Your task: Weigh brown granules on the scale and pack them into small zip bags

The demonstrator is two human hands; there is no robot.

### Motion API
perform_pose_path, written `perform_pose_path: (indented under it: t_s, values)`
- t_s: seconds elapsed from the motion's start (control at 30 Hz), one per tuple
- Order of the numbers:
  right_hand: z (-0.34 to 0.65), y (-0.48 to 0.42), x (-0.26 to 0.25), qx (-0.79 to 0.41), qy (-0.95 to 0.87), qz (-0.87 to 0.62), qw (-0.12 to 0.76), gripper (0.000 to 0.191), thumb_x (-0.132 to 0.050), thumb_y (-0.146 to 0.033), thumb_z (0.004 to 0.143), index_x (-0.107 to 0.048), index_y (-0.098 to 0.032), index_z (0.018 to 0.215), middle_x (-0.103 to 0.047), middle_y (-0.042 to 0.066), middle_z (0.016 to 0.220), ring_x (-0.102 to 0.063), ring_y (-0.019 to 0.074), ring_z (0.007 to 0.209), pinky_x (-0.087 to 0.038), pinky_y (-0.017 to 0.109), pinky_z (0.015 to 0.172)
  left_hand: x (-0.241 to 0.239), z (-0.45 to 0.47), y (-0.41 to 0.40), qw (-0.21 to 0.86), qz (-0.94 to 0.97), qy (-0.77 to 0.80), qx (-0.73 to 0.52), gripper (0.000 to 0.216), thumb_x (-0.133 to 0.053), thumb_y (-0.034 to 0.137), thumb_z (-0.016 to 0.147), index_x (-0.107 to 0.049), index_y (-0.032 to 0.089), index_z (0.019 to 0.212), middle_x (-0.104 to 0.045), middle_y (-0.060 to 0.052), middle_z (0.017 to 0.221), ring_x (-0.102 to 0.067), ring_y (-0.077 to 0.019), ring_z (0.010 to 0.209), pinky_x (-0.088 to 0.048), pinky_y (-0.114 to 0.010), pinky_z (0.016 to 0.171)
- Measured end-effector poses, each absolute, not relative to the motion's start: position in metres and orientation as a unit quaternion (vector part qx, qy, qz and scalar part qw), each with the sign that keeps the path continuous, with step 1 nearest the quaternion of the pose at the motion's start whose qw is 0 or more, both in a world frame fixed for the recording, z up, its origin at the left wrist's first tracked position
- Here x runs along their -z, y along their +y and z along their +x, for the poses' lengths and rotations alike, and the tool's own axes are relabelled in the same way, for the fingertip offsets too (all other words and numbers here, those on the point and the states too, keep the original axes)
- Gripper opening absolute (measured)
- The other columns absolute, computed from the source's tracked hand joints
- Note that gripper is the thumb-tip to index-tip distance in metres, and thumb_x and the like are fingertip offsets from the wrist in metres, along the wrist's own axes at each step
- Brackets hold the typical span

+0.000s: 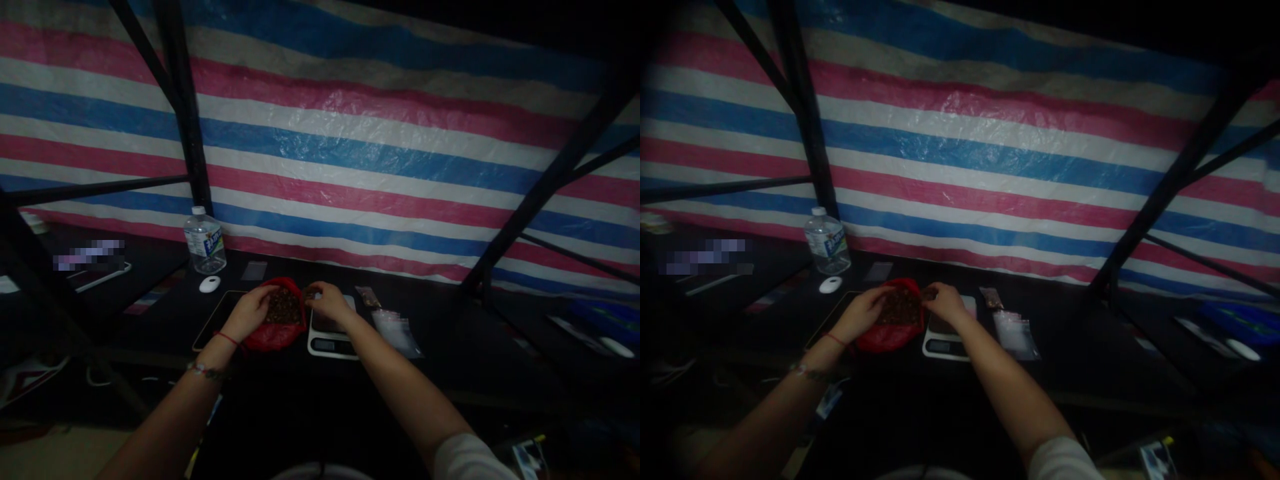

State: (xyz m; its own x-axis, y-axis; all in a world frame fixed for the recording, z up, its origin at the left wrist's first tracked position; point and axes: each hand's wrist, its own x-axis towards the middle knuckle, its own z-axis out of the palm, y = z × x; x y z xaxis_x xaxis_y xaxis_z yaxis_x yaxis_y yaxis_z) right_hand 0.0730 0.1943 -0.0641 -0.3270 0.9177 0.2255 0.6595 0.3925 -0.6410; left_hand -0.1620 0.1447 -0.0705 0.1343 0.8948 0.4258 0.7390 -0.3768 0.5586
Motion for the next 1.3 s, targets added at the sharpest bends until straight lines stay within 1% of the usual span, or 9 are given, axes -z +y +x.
perform_pose_path:
  t_s: [0.2, 0.33, 0.4, 0.53, 0.63, 0.73, 0.83, 1.0, 1.3]
  values:
    - [0.129, 0.181, 0.069, -0.130, -0.744, -0.606, 0.250, 0.032, -0.069, -0.033, 0.069, -0.069, -0.024, 0.100, -0.068, 0.005, 0.106, -0.056, 0.0258, 0.108, -0.039, 0.039, 0.094, 0.071, -0.160, 0.142, 0.098, 0.768, 0.556, -0.303, 0.040, -0.038, 0.022, 0.081, -0.066, 0.017, 0.109, -0.068, -0.008, 0.112, -0.062, -0.0206, 0.105, -0.044, -0.033, 0.098]
    - [0.155, 0.174, 0.074, -0.096, -0.737, -0.623, 0.242, 0.058, -0.072, -0.043, 0.065, -0.061, -0.020, 0.118, -0.060, 0.010, 0.122, -0.048, 0.0281, 0.119, -0.032, 0.041, 0.100, 0.068, -0.151, 0.137, 0.088, 0.787, 0.554, -0.256, 0.037, -0.040, 0.028, 0.084, -0.068, 0.016, 0.106, -0.069, -0.009, 0.111, -0.062, -0.0228, 0.104, -0.044, -0.035, 0.096]
    - [0.176, 0.173, 0.070, -0.084, -0.728, -0.627, 0.263, 0.060, -0.068, -0.045, 0.069, -0.057, -0.020, 0.123, -0.058, 0.009, 0.125, -0.047, 0.0266, 0.120, -0.031, 0.039, 0.101, 0.065, -0.143, 0.131, 0.078, 0.801, 0.542, -0.241, 0.036, -0.040, 0.034, 0.086, -0.069, 0.017, 0.101, -0.070, -0.009, 0.105, -0.063, -0.0231, 0.099, -0.045, -0.035, 0.092]
    - [0.232, 0.170, 0.063, -0.062, -0.704, -0.658, 0.259, 0.040, -0.058, -0.041, 0.080, -0.063, -0.020, 0.113, -0.062, 0.008, 0.119, -0.051, 0.0242, 0.117, -0.033, 0.036, 0.100, 0.063, -0.122, 0.119, 0.063, 0.825, 0.526, -0.195, 0.034, -0.048, 0.047, 0.083, -0.072, 0.022, 0.085, -0.072, -0.007, 0.090, -0.064, -0.0227, 0.088, -0.045, -0.033, 0.082]
    - [0.266, 0.165, 0.073, -0.059, -0.692, -0.690, 0.204, 0.039, -0.058, -0.035, 0.081, -0.062, -0.016, 0.114, -0.062, 0.012, 0.118, -0.053, 0.0253, 0.116, -0.035, 0.035, 0.100, 0.069, -0.109, 0.114, 0.049, 0.815, 0.554, -0.164, 0.029, -0.056, 0.047, 0.078, -0.072, 0.022, 0.077, -0.071, -0.008, 0.085, -0.064, -0.0232, 0.083, -0.045, -0.032, 0.077]
    - [0.284, 0.161, 0.092, -0.079, -0.664, -0.726, 0.160, 0.043, -0.057, -0.032, 0.080, -0.060, -0.013, 0.119, -0.061, 0.016, 0.119, -0.055, 0.0273, 0.113, -0.039, 0.036, 0.096, 0.073, -0.103, 0.114, 0.036, 0.809, 0.561, -0.171, 0.027, -0.056, 0.043, 0.079, -0.071, 0.022, 0.072, -0.071, -0.009, 0.085, -0.063, -0.0235, 0.083, -0.045, -0.032, 0.076]
    - [0.290, 0.158, 0.108, -0.107, -0.654, -0.732, 0.159, 0.045, -0.057, -0.027, 0.079, -0.058, -0.011, 0.121, -0.062, 0.017, 0.117, -0.059, 0.0265, 0.107, -0.043, 0.032, 0.090, 0.071, -0.105, 0.114, 0.044, 0.808, 0.540, -0.231, 0.029, -0.050, 0.039, 0.083, -0.070, 0.021, 0.073, -0.071, -0.007, 0.083, -0.063, -0.0210, 0.082, -0.045, -0.030, 0.077]
    - [0.297, 0.159, 0.113, -0.111, -0.644, -0.734, 0.183, 0.045, -0.058, -0.019, 0.075, -0.058, -0.011, 0.120, -0.065, 0.013, 0.112, -0.061, 0.0220, 0.102, -0.044, 0.026, 0.085, 0.063, -0.111, 0.112, 0.027, 0.751, 0.521, -0.405, 0.031, -0.046, 0.040, 0.086, -0.068, 0.018, 0.082, -0.070, -0.006, 0.090, -0.063, -0.0184, 0.084, -0.047, -0.028, 0.081]
    - [0.318, 0.153, 0.104, -0.132, -0.631, -0.730, 0.229, 0.039, -0.058, -0.011, 0.071, -0.063, -0.011, 0.110, -0.070, 0.010, 0.091, -0.065, 0.0187, 0.080, -0.046, 0.025, 0.071, 0.074, -0.103, 0.110, 0.102, 0.831, 0.509, -0.201, 0.033, -0.046, 0.040, 0.086, -0.068, 0.020, 0.072, -0.069, -0.005, 0.078, -0.063, -0.0177, 0.074, -0.044, -0.027, 0.067]
